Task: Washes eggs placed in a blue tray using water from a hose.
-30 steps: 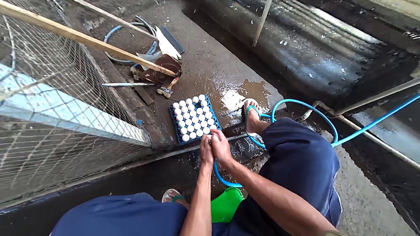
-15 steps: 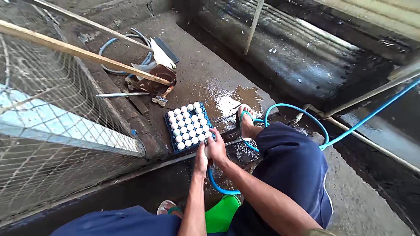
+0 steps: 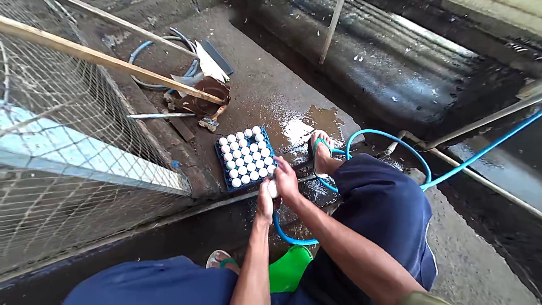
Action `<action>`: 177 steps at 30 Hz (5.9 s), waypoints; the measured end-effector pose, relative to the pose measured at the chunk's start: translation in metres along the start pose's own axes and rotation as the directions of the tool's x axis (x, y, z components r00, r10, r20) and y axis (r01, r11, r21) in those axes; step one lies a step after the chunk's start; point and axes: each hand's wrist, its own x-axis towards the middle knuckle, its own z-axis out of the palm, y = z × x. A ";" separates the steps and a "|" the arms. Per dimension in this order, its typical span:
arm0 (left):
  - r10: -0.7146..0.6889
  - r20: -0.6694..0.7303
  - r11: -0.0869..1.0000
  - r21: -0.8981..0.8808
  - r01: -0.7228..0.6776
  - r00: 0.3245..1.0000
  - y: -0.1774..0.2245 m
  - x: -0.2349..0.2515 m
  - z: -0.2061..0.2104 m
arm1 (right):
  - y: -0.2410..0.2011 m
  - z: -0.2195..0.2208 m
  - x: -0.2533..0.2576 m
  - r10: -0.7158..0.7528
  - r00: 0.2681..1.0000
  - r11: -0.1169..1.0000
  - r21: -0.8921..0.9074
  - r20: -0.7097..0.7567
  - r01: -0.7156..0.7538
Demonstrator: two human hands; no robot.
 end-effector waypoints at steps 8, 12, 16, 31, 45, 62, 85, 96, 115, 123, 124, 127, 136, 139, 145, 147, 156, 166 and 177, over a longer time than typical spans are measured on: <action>-0.086 -0.054 0.996 0.030 0.088 0.995 0.004 -0.001 -0.001 | -0.003 0.006 -0.006 0.094 0.995 0.995 -0.039 -0.027 -0.095; -0.011 -0.054 1.000 -0.014 0.010 0.999 0.006 -0.005 -0.004 | 0.004 0.011 -0.026 -0.051 0.997 0.995 -0.081 0.061 0.056; -0.070 -0.080 0.998 -0.015 0.069 0.994 0.004 0.000 -0.002 | -0.002 0.007 -0.004 0.131 0.991 0.991 -0.032 0.005 -0.131; -0.009 -0.042 0.993 -0.119 0.004 0.999 -0.001 0.002 -0.002 | 0.005 0.007 -0.018 -0.167 0.986 0.981 -0.097 0.025 0.169; 0.043 -0.154 0.999 0.020 -0.040 0.987 0.006 -0.001 0.004 | -0.001 0.010 -0.039 -0.032 0.999 0.999 -0.029 0.007 0.032; -0.040 -0.022 0.998 0.045 0.041 0.999 0.005 0.001 0.000 | -0.010 -0.002 0.001 0.051 0.996 0.985 -0.166 0.074 -0.038; -0.026 -0.050 0.999 -0.034 0.025 0.998 0.009 0.004 -0.006 | -0.011 0.008 -0.013 -0.072 0.993 0.986 -0.145 0.094 0.085; -0.148 0.076 0.989 -0.016 0.149 0.986 0.007 0.008 -0.015 | -0.007 0.007 0.009 0.372 0.910 0.879 0.246 0.184 -0.409; -0.144 0.071 0.986 -0.074 0.149 0.987 0.003 0.017 -0.024 | 0.008 0.012 0.020 0.295 0.954 0.953 -0.088 0.056 -0.289; -0.060 0.359 0.922 -0.339 0.190 0.931 -0.019 0.059 -0.067 | 0.067 -0.021 0.041 0.496 0.659 0.868 -0.339 0.565 -0.363; -0.055 0.340 0.917 -0.355 0.182 0.939 -0.021 0.065 -0.071 | 0.068 -0.019 0.037 0.482 0.573 0.872 -0.302 0.663 -0.384; -0.103 0.185 0.929 -0.333 0.161 0.977 -0.023 0.086 -0.075 | 0.077 -0.007 0.039 0.441 0.499 0.874 -0.230 0.746 -0.429; -0.113 -0.017 0.989 0.096 0.115 0.993 -0.034 0.184 -0.091 | 0.092 0.015 0.078 0.456 0.688 0.885 -0.204 0.564 -0.420; -0.039 -0.057 0.915 0.399 0.058 0.998 -0.026 0.219 -0.092 | 0.085 0.017 0.096 0.487 0.722 0.870 -0.200 0.492 -0.451; 0.098 -0.034 0.626 0.779 -0.035 0.995 -0.009 0.293 -0.068 | 0.086 0.027 0.117 0.530 0.738 0.838 -0.122 0.417 -0.532; 0.121 0.033 0.510 0.855 -0.091 0.992 -0.012 0.314 -0.060 | 0.090 0.030 0.117 0.542 0.730 0.825 -0.098 0.417 -0.557; 0.120 0.189 0.087 0.976 -0.200 0.975 -0.017 0.363 -0.058 | 0.095 0.030 0.123 0.576 0.715 0.786 -0.029 0.396 -0.617; -0.269 0.192 -0.060 0.975 -0.215 0.944 0.021 0.433 -0.044 | 0.100 0.032 0.126 0.585 0.702 0.765 0.012 0.407 -0.644; -0.163 0.248 0.035 0.969 -0.245 0.955 0.016 0.434 -0.066 | 0.100 0.037 0.123 0.585 0.691 0.762 0.005 0.425 -0.648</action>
